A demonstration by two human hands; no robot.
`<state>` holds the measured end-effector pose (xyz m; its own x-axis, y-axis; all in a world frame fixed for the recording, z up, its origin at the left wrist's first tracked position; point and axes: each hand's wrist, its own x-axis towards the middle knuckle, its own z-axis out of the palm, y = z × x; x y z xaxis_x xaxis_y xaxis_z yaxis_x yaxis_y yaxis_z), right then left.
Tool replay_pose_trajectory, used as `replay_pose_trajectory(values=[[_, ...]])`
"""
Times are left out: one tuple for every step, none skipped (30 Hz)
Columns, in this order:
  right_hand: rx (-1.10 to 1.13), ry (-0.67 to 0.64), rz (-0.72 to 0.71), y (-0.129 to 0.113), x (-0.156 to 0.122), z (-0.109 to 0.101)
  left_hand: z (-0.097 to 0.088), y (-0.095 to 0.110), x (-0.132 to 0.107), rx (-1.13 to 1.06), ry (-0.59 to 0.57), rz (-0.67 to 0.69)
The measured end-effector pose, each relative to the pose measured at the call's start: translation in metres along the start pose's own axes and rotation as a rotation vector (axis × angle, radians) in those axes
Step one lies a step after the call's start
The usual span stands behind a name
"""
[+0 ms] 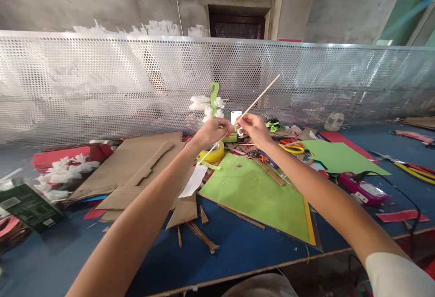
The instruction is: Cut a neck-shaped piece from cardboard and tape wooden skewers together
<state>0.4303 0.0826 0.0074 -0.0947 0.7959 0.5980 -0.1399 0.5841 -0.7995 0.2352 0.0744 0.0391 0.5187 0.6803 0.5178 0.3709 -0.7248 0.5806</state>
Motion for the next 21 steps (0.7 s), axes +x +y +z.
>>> replay_pose_trajectory(values=[[-0.016, 0.002, 0.0, 0.0, 0.0, -0.001, 0.001, 0.001, 0.0, -0.003, -0.016, -0.008], [-0.03, 0.006, -0.002, 0.001, 0.001, -0.002, 0.002, 0.001, 0.0, -0.013, -0.032, -0.023], [-0.038, 0.009, -0.006, 0.001, 0.001, -0.002, 0.003, 0.002, 0.0, -0.032, -0.043, -0.039], [-0.042, 0.01, -0.011, 0.001, 0.001, -0.002, 0.004, 0.003, -0.001, -0.057, -0.047, -0.054], [-0.044, 0.009, -0.018, 0.001, 0.001, -0.002, 0.005, 0.004, -0.001, -0.08, -0.042, -0.062], [-0.046, 0.006, -0.025, 0.001, 0.001, -0.001, 0.006, 0.004, -0.001, -0.095, -0.026, -0.063], [-0.05, 0.004, -0.033, 0.001, 0.001, -0.001, 0.006, 0.004, -0.001, -0.099, -0.003, -0.055], [-0.056, 0.001, -0.038, 0.001, 0.0, 0.0, 0.007, 0.005, -0.001, -0.09, 0.023, -0.044], [-0.06, 0.0, -0.038, 0.0, 0.0, 0.0, 0.007, 0.005, -0.001, -0.065, 0.045, -0.036], [-0.059, 0.0, -0.03, 0.0, -0.001, 0.0, 0.006, 0.005, -0.001, -0.025, 0.066, -0.031], [-0.051, 0.0, -0.017, -0.001, -0.001, 0.0, 0.006, 0.005, -0.001, 0.026, 0.086, -0.032], [-0.039, -0.002, 0.001, -0.001, -0.002, 0.0, 0.005, 0.005, -0.001, 0.085, 0.102, -0.035], [-0.023, -0.009, 0.021, -0.002, -0.002, -0.001, 0.004, 0.006, -0.001, 0.149, 0.115, -0.039], [-0.006, -0.018, 0.038, -0.003, -0.002, -0.002, 0.004, 0.007, -0.002, 0.213, 0.125, -0.042], [0.01, -0.029, 0.05, -0.003, -0.002, -0.003, 0.003, 0.008, -0.002, 0.27, 0.135, -0.042], [0.023, -0.038, 0.057, -0.004, -0.003, -0.004, 0.003, 0.009, -0.002, 0.318, 0.144, -0.04], [0.032, -0.043, 0.061, -0.005, -0.003, -0.005, 0.003, 0.01, -0.003, 0.353, 0.15, -0.038], [0.035, -0.046, 0.065, -0.005, -0.003, -0.005, 0.003, 0.011, -0.003, 0.371, 0.151, -0.04], [0.032, -0.044, 0.069, -0.005, -0.003, -0.006, 0.003, 0.011, -0.003, 0.372, 0.15, -0.045], [0.024, -0.042, 0.073, -0.006, -0.003, -0.006, 0.003, 0.011, -0.004, 0.357, 0.148, -0.051], [0.013, -0.04, 0.077, -0.006, -0.003, -0.006, 0.003, 0.011, -0.004, 0.332, 0.147, -0.056]])
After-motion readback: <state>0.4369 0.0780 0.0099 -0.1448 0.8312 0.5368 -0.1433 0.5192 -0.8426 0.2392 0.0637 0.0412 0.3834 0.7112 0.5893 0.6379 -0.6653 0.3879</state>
